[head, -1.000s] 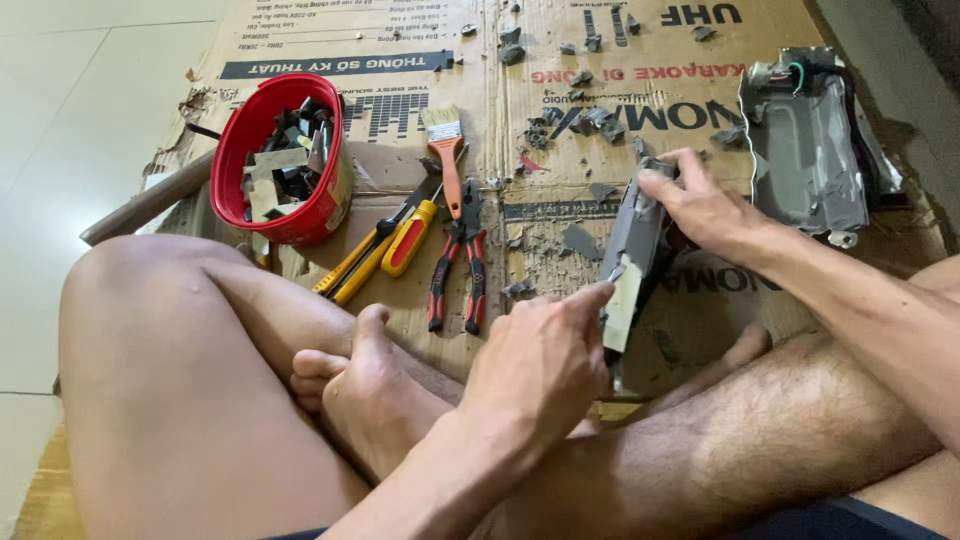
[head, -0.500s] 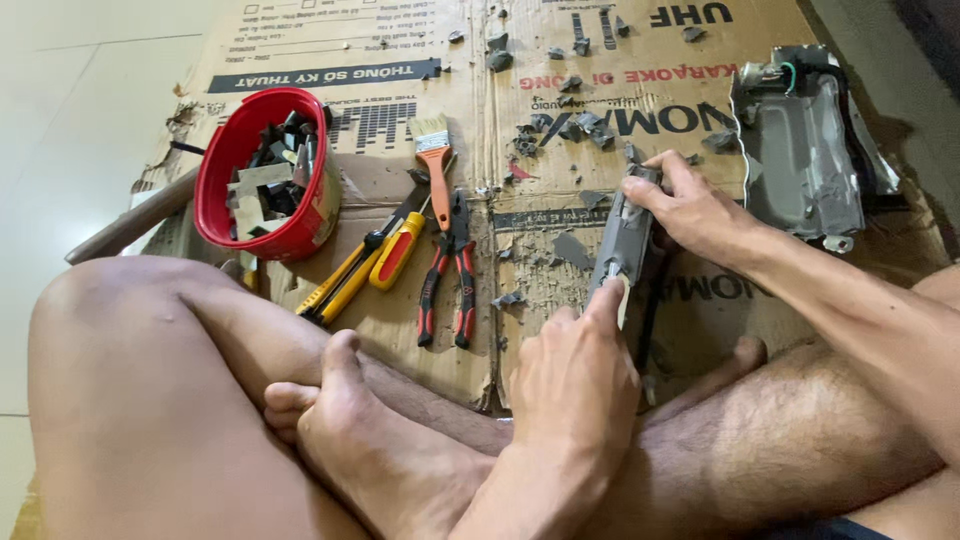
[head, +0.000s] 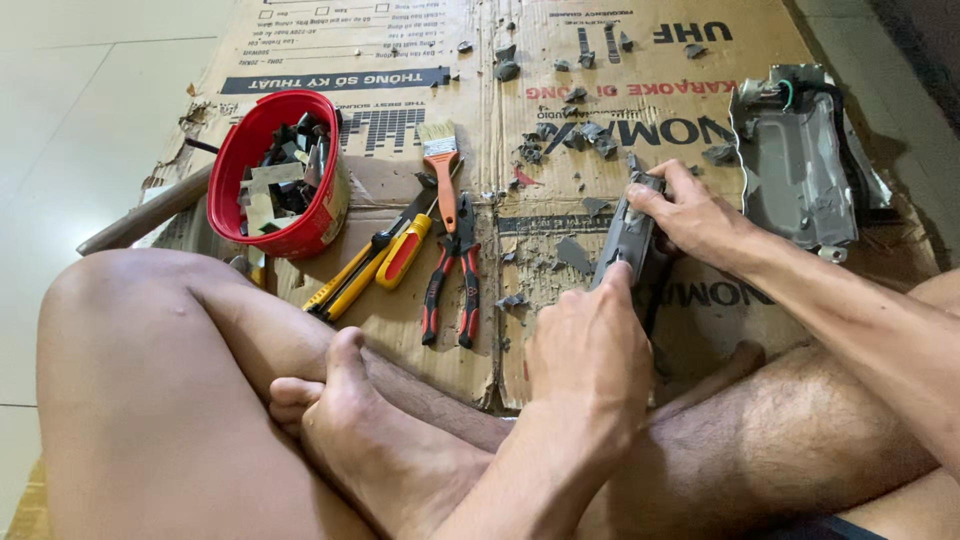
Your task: The person sits on the floor and uses a utility knife to scrape and cut a gray plastic casing. They then use a screwdriver to remove screws from a small electronic component and use pliers to pull out wires and small parts.
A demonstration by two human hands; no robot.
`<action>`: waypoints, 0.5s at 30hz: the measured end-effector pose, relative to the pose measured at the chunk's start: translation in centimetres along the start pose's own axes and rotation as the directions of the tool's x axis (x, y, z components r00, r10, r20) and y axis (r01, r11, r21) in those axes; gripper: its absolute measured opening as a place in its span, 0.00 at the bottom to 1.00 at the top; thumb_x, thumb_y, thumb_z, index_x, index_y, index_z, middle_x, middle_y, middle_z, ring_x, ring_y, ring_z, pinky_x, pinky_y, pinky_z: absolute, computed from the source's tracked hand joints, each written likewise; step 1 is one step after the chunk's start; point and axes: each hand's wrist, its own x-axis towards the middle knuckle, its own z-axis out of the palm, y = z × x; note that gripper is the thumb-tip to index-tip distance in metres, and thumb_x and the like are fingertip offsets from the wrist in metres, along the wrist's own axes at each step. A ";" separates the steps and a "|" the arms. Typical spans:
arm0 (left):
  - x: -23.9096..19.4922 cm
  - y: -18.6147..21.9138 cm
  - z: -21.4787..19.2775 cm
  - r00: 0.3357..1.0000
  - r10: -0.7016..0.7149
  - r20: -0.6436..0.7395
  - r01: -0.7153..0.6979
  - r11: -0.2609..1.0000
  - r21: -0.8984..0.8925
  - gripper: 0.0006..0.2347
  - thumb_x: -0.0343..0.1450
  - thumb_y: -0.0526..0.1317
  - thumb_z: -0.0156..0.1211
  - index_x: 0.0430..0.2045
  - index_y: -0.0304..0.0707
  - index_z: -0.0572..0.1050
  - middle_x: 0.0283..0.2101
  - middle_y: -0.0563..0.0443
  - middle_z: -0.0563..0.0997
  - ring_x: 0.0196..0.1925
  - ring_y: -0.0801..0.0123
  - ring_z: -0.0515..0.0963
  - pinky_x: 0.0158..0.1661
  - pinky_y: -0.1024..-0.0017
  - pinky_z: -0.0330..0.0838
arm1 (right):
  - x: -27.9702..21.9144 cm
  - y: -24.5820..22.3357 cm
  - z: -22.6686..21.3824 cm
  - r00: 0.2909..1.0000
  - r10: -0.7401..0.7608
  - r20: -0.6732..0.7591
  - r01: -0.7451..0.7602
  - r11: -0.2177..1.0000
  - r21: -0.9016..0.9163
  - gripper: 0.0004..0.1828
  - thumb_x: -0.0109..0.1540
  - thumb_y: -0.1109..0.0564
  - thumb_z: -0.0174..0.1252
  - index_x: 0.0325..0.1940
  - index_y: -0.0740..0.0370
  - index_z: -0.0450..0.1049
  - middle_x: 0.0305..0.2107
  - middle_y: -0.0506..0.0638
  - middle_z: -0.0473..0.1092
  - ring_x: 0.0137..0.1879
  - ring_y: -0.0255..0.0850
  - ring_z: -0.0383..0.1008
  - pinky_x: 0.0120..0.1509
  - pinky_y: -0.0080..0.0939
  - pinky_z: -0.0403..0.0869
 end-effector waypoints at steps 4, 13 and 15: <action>1.1 -0.5 0.6 0.998 0.063 -0.018 -0.062 0.997 0.038 0.21 0.70 0.26 0.48 0.59 0.36 0.71 0.31 0.25 0.81 0.36 0.39 0.85 0.36 0.42 0.81 | 0.8 0.7 0.3 0.999 -0.030 -0.017 0.031 0.999 0.035 0.31 0.65 0.32 0.52 0.66 0.49 0.68 0.54 0.68 0.72 0.62 0.63 0.71 0.65 0.62 0.68; 1.0 -0.3 -1.3 0.997 0.060 0.039 -0.059 0.998 -0.024 0.22 0.69 0.26 0.43 0.60 0.36 0.69 0.33 0.22 0.82 0.37 0.39 0.85 0.42 0.44 0.81 | 0.4 0.8 0.0 1.000 0.004 -0.012 -0.004 1.000 0.023 0.33 0.64 0.29 0.51 0.65 0.48 0.68 0.54 0.67 0.72 0.57 0.62 0.74 0.62 0.60 0.72; 1.6 -0.6 -1.8 0.991 0.129 0.043 -0.128 0.992 -0.018 0.20 0.70 0.28 0.43 0.59 0.32 0.67 0.33 0.20 0.82 0.38 0.35 0.85 0.42 0.40 0.80 | 1.9 2.2 0.8 1.000 -0.005 -0.016 0.006 0.998 0.058 0.33 0.65 0.31 0.52 0.66 0.52 0.67 0.55 0.68 0.71 0.58 0.62 0.74 0.61 0.57 0.73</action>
